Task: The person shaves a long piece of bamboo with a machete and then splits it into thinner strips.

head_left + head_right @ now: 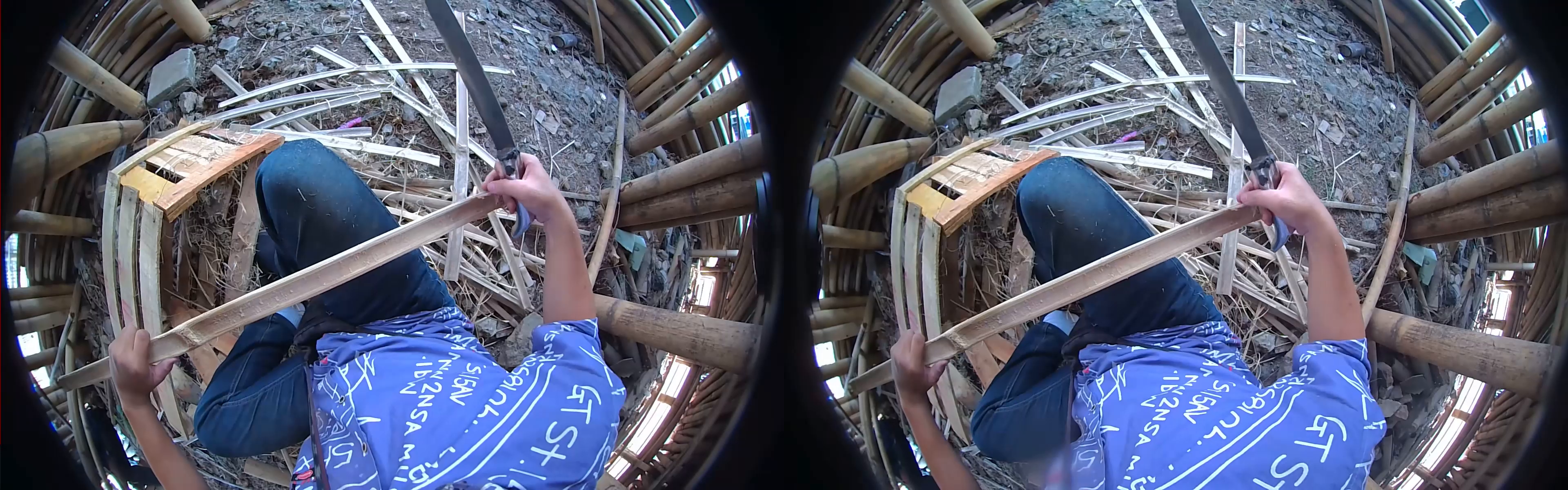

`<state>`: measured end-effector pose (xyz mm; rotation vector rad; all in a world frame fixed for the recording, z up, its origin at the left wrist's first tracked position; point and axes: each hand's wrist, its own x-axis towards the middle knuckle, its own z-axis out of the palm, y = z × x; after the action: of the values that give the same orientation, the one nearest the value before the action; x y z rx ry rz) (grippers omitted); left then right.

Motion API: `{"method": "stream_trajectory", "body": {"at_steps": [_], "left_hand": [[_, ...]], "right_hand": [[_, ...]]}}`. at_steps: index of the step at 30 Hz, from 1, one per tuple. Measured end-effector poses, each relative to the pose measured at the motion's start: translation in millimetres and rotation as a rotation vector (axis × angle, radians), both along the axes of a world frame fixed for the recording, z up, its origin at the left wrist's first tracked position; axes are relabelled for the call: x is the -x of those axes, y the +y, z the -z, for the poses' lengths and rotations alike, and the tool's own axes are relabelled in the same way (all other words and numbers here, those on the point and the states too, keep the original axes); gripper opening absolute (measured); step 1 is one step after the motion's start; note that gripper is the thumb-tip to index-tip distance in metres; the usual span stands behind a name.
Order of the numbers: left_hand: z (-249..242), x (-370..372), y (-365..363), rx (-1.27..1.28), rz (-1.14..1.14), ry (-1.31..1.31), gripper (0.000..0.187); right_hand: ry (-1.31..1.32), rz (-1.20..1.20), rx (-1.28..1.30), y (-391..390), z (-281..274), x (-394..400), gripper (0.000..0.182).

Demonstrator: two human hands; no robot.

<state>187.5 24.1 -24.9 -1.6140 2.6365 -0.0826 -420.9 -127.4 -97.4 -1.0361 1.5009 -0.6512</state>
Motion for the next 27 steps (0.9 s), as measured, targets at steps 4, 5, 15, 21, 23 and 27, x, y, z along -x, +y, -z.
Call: {"method": "stream_trajectory", "body": {"at_steps": [4,5,15,21,23,27], "left_hand": [[3.2,-12.0,3.6,-0.026,-0.029,-0.002,0.067],[3.5,-15.4,3.4,-0.03,-0.024,-0.002,0.067],[4.2,-29.5,16.1,-0.08,-0.054,-0.07,0.069],[7.5,-56.1,37.7,-0.084,-0.119,-0.037,0.068],[5.1,-62.6,43.5,-0.075,-0.152,-0.048,0.07],[-22.2,-24.8,1.1,-0.013,-0.031,-0.082,0.061]], "right_hand": [[0.103,-0.171,0.04,5.7,5.9,6.6,0.02],[0.096,-0.258,0.102,7.6,7.1,5.5,0.019],[0.127,-0.213,0.21,2.6,41.5,-11.3,0.018],[0.364,0.242,0.389,-17.1,39.4,23.1,0.019],[0.565,0.306,0.432,-18.0,43.7,56.2,0.025],[0.848,0.342,0.414,-7.9,37.4,85.0,0.027]]}}
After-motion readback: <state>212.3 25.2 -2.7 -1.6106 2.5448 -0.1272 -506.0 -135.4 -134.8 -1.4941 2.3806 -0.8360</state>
